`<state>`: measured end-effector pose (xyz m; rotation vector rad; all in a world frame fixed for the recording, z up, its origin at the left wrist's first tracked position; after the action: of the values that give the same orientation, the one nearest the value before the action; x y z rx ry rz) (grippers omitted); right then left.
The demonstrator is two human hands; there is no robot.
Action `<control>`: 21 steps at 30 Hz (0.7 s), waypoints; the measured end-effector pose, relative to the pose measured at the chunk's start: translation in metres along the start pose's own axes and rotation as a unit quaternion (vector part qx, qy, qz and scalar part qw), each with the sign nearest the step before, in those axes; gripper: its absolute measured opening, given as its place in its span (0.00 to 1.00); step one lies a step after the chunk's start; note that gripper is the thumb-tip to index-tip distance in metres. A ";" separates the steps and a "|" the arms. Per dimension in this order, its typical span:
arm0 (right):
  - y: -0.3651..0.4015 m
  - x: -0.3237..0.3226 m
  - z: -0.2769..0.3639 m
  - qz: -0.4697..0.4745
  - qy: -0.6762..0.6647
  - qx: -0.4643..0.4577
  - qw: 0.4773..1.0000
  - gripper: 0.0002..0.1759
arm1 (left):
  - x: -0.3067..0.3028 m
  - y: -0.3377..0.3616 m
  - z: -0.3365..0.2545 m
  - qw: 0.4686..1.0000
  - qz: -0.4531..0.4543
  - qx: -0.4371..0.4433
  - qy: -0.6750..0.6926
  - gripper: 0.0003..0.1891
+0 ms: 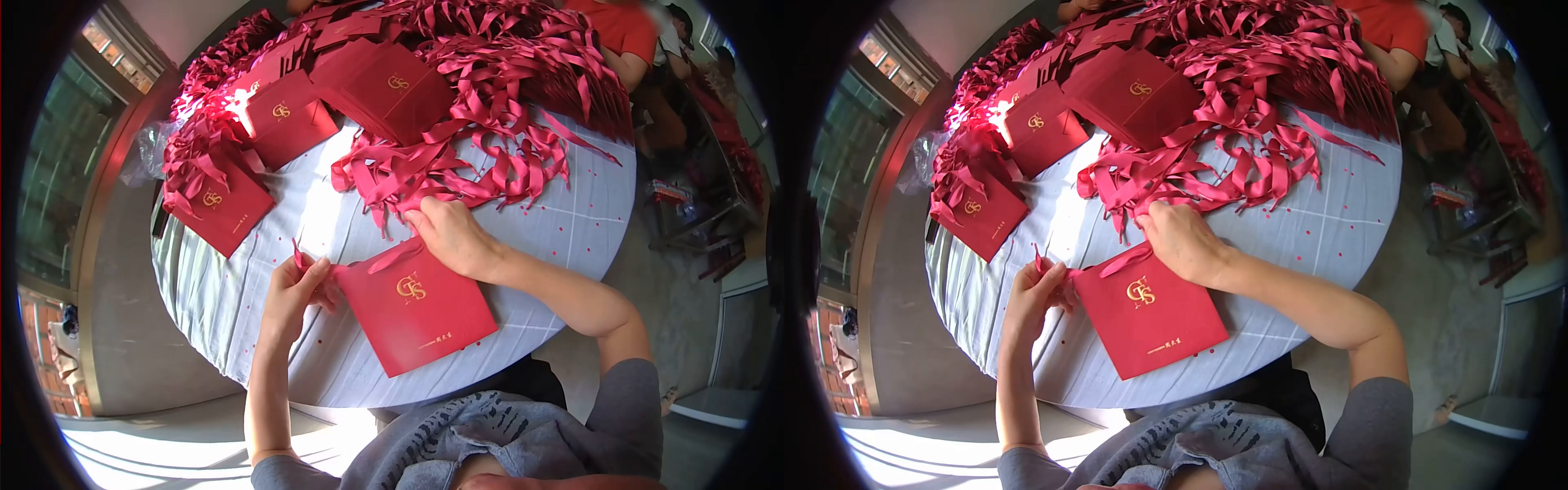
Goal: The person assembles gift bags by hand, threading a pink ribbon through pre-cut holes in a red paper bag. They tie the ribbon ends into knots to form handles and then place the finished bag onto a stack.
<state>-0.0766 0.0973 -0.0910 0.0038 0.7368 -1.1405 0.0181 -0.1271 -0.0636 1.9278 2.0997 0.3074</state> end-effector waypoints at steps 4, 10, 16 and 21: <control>-0.003 -0.007 -0.001 -0.026 0.013 -0.003 1.000 0.15 | 0.011 0.019 0.000 1.000 -0.004 -0.011 -0.014 0.15; -0.006 -0.013 0.002 -0.068 -0.063 -0.004 0.996 0.16 | 0.027 0.020 0.011 0.996 0.086 -0.027 0.005 0.17; -0.008 -0.021 -0.001 -0.016 -0.063 0.042 0.997 0.13 | 0.045 0.014 -0.002 0.986 0.113 -0.012 0.118 0.24; -0.013 -0.038 0.006 0.028 0.211 0.025 0.977 0.22 | 0.048 -0.009 0.008 0.975 0.077 0.027 0.209 0.37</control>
<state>-0.0918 0.1207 -0.0615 0.3156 1.0759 -1.1151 0.0087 -0.0803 -0.0768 2.2189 2.2225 0.7540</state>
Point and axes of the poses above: each hand's wrist, its own y-axis away from the middle knuckle, its own x-axis out of the palm, z = x × y, the point moved 2 cm from there along -y, towards the middle knuckle, and after that the axes turned 2 degrees about -x, right-handed, at the moved point
